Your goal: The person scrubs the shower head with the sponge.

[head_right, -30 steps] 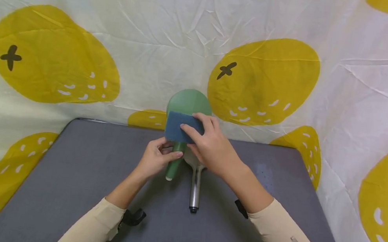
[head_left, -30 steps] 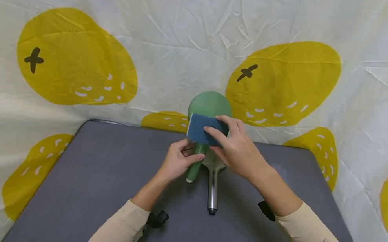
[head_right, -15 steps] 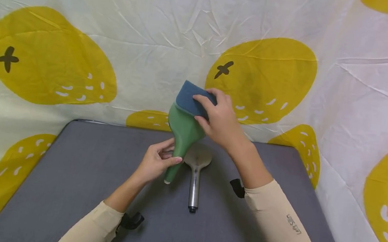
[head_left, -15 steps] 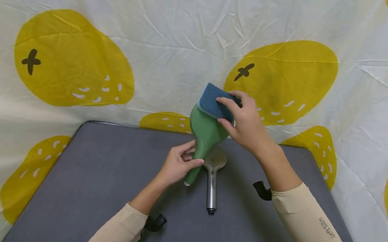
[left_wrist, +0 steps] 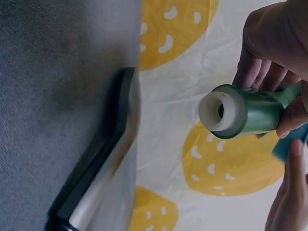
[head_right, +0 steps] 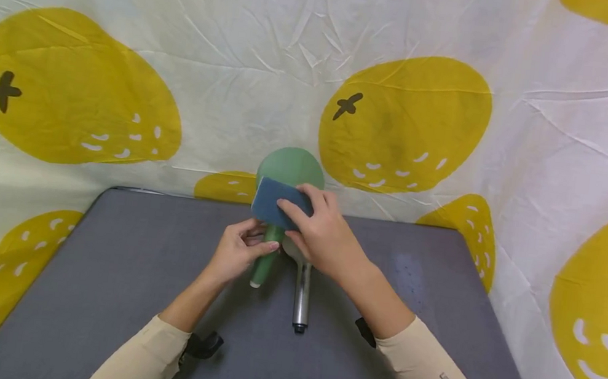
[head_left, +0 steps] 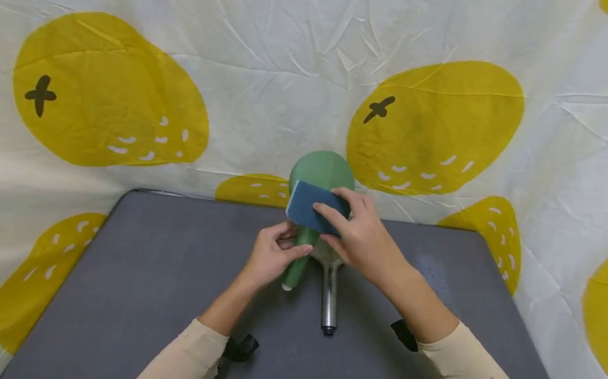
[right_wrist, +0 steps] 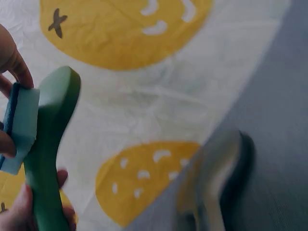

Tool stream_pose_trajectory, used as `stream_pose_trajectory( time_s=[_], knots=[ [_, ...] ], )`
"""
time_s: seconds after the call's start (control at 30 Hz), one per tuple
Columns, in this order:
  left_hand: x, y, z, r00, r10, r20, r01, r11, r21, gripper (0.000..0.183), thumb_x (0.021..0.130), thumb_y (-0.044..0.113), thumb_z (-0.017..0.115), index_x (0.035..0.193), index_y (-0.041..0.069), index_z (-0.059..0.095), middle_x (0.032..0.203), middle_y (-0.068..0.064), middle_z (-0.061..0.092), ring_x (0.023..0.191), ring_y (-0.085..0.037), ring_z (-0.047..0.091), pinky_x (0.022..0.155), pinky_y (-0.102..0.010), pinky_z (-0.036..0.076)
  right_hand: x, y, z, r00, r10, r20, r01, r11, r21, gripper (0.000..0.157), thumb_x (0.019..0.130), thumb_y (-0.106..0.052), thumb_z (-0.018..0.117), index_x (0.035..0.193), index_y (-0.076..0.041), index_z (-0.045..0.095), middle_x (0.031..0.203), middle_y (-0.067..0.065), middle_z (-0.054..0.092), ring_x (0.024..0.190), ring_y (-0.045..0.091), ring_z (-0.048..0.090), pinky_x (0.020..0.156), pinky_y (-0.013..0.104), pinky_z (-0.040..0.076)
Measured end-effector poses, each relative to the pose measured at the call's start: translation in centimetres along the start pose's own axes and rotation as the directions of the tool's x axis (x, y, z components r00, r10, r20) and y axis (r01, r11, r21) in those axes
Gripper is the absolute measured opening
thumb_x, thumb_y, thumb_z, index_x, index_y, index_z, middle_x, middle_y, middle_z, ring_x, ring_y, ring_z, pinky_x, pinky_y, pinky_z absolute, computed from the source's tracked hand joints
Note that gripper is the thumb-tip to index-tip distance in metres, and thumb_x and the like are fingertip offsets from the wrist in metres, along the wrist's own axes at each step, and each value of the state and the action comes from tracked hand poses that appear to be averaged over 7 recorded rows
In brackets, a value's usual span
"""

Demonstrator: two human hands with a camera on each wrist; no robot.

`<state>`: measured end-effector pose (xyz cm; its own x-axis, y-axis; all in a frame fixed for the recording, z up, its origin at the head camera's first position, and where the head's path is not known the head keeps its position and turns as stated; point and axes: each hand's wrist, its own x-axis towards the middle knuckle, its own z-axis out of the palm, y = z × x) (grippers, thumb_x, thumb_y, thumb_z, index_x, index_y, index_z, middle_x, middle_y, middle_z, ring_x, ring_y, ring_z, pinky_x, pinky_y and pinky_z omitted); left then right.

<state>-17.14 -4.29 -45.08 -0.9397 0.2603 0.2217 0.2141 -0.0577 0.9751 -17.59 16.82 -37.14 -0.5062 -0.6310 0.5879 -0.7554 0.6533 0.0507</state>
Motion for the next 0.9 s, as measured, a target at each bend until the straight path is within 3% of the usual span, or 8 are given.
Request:
stream_pose_trajectory(
  time_s=[0.23, 0.43, 0.7, 0.9],
  knots=[
    [0.1, -0.2, -0.3, 1.000, -0.014, -0.014, 0.014, 1.000, -0.026, 0.052, 0.092, -0.001, 0.074, 0.142, -0.002, 0.057, 0.123, -0.027, 0.070, 0.105, -0.040, 0.074, 0.086, -0.037, 0.064, -2.0, -0.3, 1.5, 0.997, 0.068, -0.043, -0.065, 0.996, 0.057, 0.058, 0.083, -0.020, 0.088, 0.134, -0.011, 0.063, 0.140, 0.030, 0.049, 0.122, 0.049, 0.052, 0.098, 0.061, 0.052],
    [0.1, -0.3, -0.5, 0.999, -0.011, 0.039, 0.014, 0.997, -0.082, 0.058, 0.095, -0.005, 0.069, 0.149, -0.004, 0.047, 0.126, -0.032, 0.067, 0.098, -0.054, 0.070, 0.085, -0.040, 0.064, -0.7, 2.4, 0.8, 0.987, 0.154, -0.049, -0.149, 0.985, 0.093, 0.057, 0.087, -0.020, 0.085, 0.138, -0.010, 0.062, 0.142, 0.031, 0.049, 0.126, 0.048, 0.052, 0.094, 0.057, 0.055],
    [0.0, -0.1, -0.6, 0.995, -0.001, 0.100, 0.008, 0.997, -0.076, 0.057, 0.099, -0.007, 0.061, 0.152, -0.003, 0.041, 0.131, -0.035, 0.061, 0.099, -0.051, 0.071, 0.090, -0.041, 0.063, 1.5, 6.7, -0.9, 0.962, 0.272, -0.028, -0.263, 0.949, 0.175, 0.054, 0.089, -0.013, 0.082, 0.139, -0.006, 0.061, 0.143, 0.032, 0.048, 0.128, 0.048, 0.048, 0.103, 0.061, 0.046],
    [0.0, -0.2, -0.6, 0.992, 0.002, 0.125, 0.010, 0.995, -0.096, 0.058, 0.100, -0.008, 0.059, 0.154, -0.003, 0.038, 0.133, -0.040, 0.057, 0.102, -0.062, 0.064, 0.091, -0.040, 0.063, 1.5, 7.2, -1.0, 0.954, 0.299, -0.019, -0.290, 0.938, 0.188, 0.053, 0.090, -0.012, 0.082, 0.138, -0.005, 0.061, 0.140, 0.032, 0.048, 0.127, 0.048, 0.048, 0.100, 0.060, 0.046]
  ],
)
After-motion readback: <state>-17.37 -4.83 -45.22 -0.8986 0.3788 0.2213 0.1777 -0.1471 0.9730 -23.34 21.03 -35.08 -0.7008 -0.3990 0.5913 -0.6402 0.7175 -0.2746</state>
